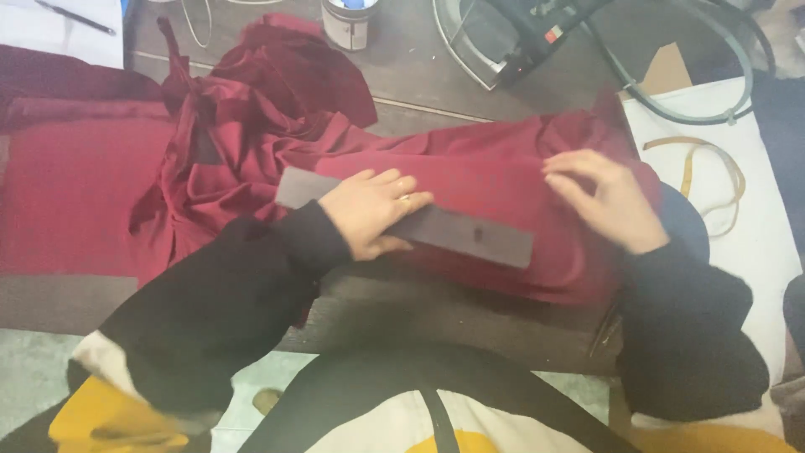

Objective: Ironing and pressing seams of a red garment using a steam iron and a wooden clapper on a sleeve board.

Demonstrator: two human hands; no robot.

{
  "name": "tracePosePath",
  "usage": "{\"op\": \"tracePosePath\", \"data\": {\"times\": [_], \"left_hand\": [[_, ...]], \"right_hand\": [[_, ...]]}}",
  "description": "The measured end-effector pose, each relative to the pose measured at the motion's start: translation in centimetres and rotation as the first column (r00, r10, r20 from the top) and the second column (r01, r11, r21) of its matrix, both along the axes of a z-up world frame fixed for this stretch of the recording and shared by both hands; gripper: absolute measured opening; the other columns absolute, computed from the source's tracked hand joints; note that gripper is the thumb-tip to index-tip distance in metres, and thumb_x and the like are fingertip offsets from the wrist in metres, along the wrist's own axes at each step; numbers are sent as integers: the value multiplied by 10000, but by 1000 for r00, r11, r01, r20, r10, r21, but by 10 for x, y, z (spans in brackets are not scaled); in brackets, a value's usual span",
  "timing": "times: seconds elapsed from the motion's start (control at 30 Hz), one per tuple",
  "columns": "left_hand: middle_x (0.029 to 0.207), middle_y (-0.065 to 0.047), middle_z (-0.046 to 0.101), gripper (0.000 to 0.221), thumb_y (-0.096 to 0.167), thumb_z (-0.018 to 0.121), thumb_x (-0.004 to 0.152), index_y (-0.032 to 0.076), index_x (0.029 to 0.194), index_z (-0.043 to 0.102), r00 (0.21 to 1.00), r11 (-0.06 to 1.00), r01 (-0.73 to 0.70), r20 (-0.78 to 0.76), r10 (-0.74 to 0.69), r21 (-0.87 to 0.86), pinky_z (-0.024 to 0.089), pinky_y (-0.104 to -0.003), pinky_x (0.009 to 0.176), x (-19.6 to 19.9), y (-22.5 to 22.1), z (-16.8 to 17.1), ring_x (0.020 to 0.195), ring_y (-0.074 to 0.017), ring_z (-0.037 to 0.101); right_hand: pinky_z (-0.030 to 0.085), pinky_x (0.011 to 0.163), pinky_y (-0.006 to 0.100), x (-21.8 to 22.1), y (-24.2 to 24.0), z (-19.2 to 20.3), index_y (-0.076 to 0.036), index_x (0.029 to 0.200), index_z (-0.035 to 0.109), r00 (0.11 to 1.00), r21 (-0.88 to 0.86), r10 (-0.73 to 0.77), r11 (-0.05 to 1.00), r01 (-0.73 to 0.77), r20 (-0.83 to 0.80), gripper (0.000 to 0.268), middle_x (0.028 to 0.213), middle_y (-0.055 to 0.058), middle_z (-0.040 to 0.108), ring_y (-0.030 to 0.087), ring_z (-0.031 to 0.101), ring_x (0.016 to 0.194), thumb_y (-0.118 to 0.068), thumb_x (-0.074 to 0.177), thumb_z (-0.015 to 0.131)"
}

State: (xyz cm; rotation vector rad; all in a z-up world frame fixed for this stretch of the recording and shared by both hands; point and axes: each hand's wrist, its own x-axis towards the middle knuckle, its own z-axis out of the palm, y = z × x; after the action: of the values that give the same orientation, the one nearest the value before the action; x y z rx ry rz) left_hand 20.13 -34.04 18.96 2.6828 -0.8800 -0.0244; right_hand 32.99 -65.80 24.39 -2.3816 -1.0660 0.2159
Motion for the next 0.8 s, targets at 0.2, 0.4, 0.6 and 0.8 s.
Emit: {"op": "tracePosePath", "data": {"times": [0.2,0.4,0.6,0.8], "left_hand": [[1083,-141,642,599,419,718,774,84,1247,566,944,927,-330,-62,324,-179,454,-462,852,-85,106,12,956,-335,595],[1020,-243,641,648,468,768,831,16,1279,642,418,411,-909,163,894,76,456,-468,801,-197,276,-111,933,-416,577],[1108,-276,586,684,450,770,845,20,1354,617,117,109,-987,66,991,116,463,-578,762,-250,317,-158,1024,-452,494],[1343,-246,459,700,338,762,805,108,1415,507,-51,-65,-978,74,996,196,354,-652,823,-226,298,-166,1153,-465,366]], "right_hand": [[438,1018,380,-48,-7,15,-23,1047,695,995,5,-90,996,90,-34,189,1156,136,672,242,623,1093,-131,914,615],[503,804,285,-97,-2,-4,-30,814,693,990,159,-88,982,105,-108,80,856,78,697,162,640,797,-67,874,655],[586,753,210,-154,18,-97,-89,1141,712,512,-232,-272,962,142,-815,346,1031,25,777,93,740,926,-273,861,624],[323,1097,654,-166,15,-199,-101,910,656,52,288,383,591,754,-922,240,1278,122,571,407,368,1384,-279,969,506]]}}
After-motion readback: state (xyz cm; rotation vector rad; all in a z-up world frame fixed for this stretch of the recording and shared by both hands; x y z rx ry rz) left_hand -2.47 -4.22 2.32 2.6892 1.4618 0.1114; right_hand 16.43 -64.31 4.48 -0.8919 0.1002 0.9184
